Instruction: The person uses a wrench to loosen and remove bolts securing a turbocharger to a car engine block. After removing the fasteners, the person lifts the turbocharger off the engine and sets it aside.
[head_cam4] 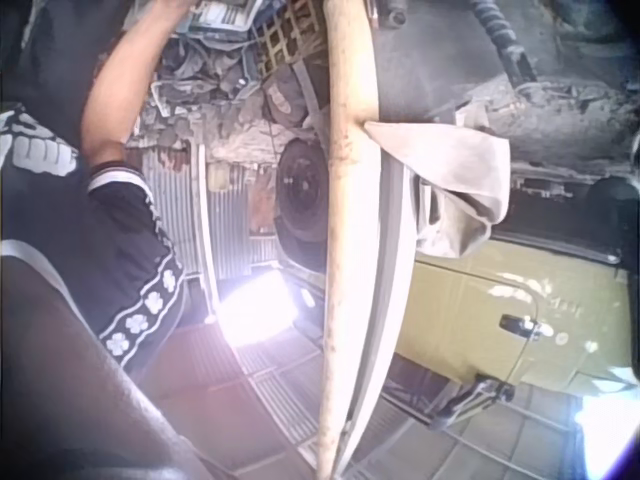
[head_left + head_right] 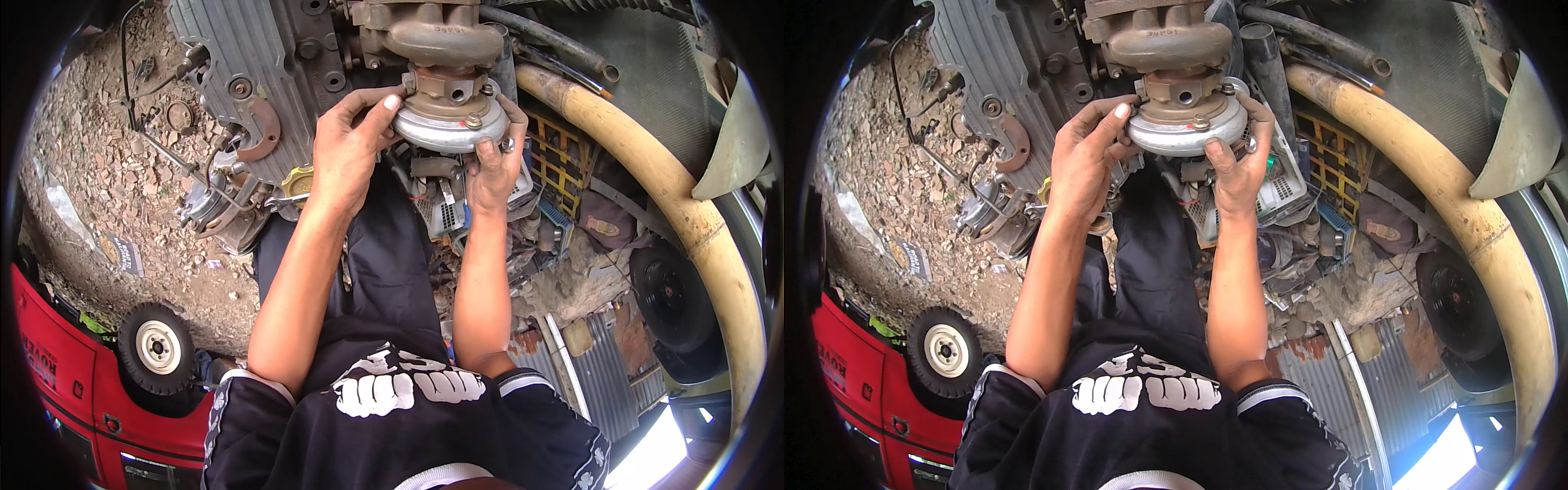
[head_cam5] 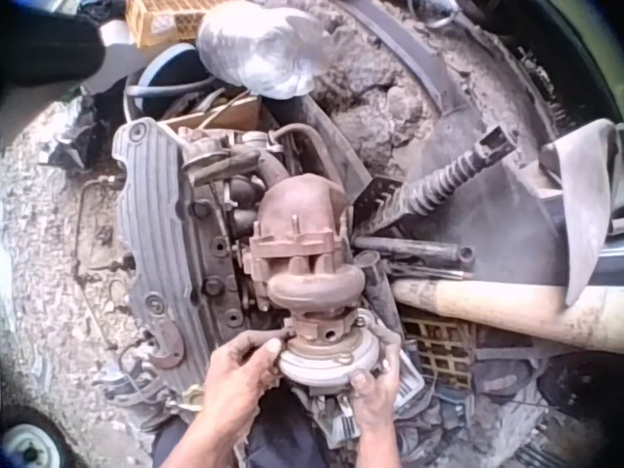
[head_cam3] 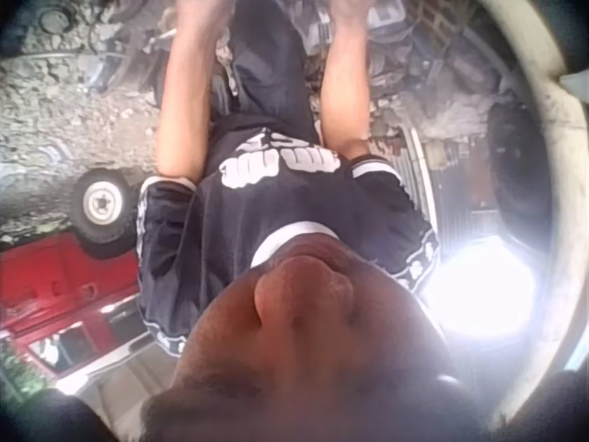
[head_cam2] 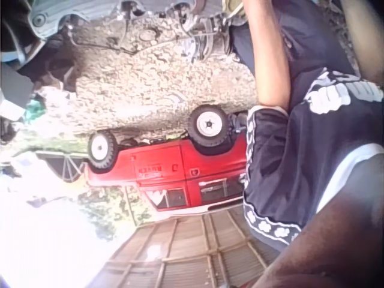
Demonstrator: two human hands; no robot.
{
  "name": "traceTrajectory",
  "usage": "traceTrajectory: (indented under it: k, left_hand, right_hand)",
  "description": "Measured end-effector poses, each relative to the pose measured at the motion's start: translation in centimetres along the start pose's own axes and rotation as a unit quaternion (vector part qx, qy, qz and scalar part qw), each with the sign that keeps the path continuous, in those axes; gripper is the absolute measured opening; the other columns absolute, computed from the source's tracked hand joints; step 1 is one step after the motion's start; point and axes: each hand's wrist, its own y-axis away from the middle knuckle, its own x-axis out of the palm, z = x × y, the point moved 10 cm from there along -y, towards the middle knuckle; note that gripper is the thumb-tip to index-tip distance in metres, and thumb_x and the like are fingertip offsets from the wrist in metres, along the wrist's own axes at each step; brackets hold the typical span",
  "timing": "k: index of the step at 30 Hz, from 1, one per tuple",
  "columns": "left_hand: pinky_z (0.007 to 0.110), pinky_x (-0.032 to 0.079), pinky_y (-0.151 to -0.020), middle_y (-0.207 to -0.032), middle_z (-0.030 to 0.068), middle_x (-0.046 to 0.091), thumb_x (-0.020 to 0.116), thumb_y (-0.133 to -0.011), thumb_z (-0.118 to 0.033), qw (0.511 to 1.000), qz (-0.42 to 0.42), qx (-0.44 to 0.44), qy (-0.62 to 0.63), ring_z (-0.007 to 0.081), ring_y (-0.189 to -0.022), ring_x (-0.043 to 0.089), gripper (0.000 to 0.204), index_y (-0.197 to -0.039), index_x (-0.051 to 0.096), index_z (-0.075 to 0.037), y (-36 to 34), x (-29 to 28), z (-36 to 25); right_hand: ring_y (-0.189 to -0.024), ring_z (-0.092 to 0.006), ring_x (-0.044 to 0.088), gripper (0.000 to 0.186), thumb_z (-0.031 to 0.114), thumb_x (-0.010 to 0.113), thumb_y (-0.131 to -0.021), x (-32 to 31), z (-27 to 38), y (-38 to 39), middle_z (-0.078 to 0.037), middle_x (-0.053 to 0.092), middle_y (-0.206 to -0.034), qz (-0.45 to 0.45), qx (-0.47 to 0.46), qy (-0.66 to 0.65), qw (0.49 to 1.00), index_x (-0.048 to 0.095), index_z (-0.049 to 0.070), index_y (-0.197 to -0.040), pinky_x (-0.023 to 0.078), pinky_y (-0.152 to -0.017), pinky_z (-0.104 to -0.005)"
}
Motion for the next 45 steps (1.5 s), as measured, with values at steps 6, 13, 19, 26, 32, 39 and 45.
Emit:
traceTrajectory:
  k: [6, 13, 19, 26, 32, 39, 45]
  left_hand:
    - [0.027, 0.055, -0.079, -0.089, 0.0010, 0.067, 0.078, -0.095, -0.018, 0.999, -0.035, -0.005, -0.029, 0.0077, -0.077, 0.060, 0.025, -0.106, 0.068, 0.001, 1.3, 1.0, -0.1]
    - [0.020, 0.041, -0.061, -0.078, -0.0032, 0.061, 0.078, -0.095, -0.020, 0.990, -0.023, 0.090, -0.106, 0.0021, -0.068, 0.049, 0.027, -0.108, 0.071, 0.003, 1.4, 0.7, -1.1]
    - [0.019, 0.040, -0.063, -0.082, -0.0017, 0.064, 0.079, -0.095, -0.026, 0.979, -0.049, 0.039, -0.196, 0.0027, -0.073, 0.053, 0.030, -0.106, 0.072, 0.002, 1.0, 0.5, -0.9]
    - [0.021, 0.041, -0.059, -0.076, -0.0030, 0.060, 0.083, -0.090, -0.025, 0.974, -0.045, 0.118, -0.190, 0.0033, -0.068, 0.049, 0.031, -0.099, 0.072, 0.002, 0.9, 0.3, -1.8]
    - [0.020, 0.039, -0.064, -0.082, -0.0036, 0.062, 0.079, -0.095, -0.024, 0.981, -0.042, 0.037, -0.185, 0.0026, -0.072, 0.048, 0.026, -0.100, 0.071, 0.001, 1.0, 1.0, -1.6]
    - [0.019, 0.037, -0.064, -0.081, -0.0038, 0.060, 0.078, -0.096, -0.023, 0.983, -0.043, 0.109, -0.140, 0.0022, -0.072, 0.048, 0.024, -0.098, 0.070, 0.000, 1.5, 0.9, -2.2]
    - [0.024, 0.043, -0.066, -0.085, -0.0020, 0.059, 0.080, -0.093, -0.024, 0.972, -0.050, 0.082, -0.213, 0.0060, -0.072, 0.047, 0.027, -0.103, 0.075, 0.000, 1.0, 0.3, -1.4]
  right_hand:
    - [-0.118, -0.0195, 0.061, 0.086, 0.065, 0.071, -0.086, 1.2, -2.3, -1.0, -0.009, 0.059, -0.133, -0.002, 0.109, -0.177, 0.978, 0.046, 0.007, -0.144, 0.056, -0.093, -0.0339]
    - [-0.112, -0.0152, 0.062, 0.084, 0.066, 0.072, -0.083, 0.8, -1.9, -0.9, -0.007, 0.062, -0.128, 0.029, 0.142, -0.089, 0.985, 0.050, 0.009, -0.140, 0.053, -0.072, -0.0264]
    - [-0.087, -0.0049, 0.058, 0.057, 0.043, 0.074, -0.091, 0.7, 0.3, -0.6, -0.006, 0.063, -0.122, 0.028, 0.134, -0.098, 0.986, 0.058, 0.007, -0.132, 0.038, -0.056, -0.0162]
    - [-0.073, -0.0021, 0.053, 0.026, 0.015, 0.088, -0.083, -0.1, 5.7, -1.3, -0.009, 0.065, -0.123, -0.006, 0.070, 0.168, 0.983, 0.074, -0.001, -0.099, 0.040, -0.063, -0.0167]
    - [-0.073, -0.0045, 0.054, 0.019, 0.009, 0.083, -0.087, 0.5, 5.8, -2.4, -0.005, 0.073, -0.102, 0.041, 0.079, 0.111, 0.990, 0.074, -0.003, -0.099, 0.043, -0.066, -0.0204]
    - [-0.067, 0.0004, 0.046, 0.022, 0.009, 0.086, -0.085, 0.6, 6.5, -2.1, -0.003, 0.073, -0.102, -0.003, 0.037, 0.123, 0.992, 0.074, -0.004, -0.098, 0.037, -0.059, -0.0184]
    - [-0.065, 0.0010, 0.044, 0.024, 0.012, 0.084, -0.088, 0.2, 5.3, -2.2, -0.003, 0.073, -0.098, 0.013, 0.114, 0.100, 0.988, 0.075, -0.006, -0.100, 0.036, -0.057, -0.0195]
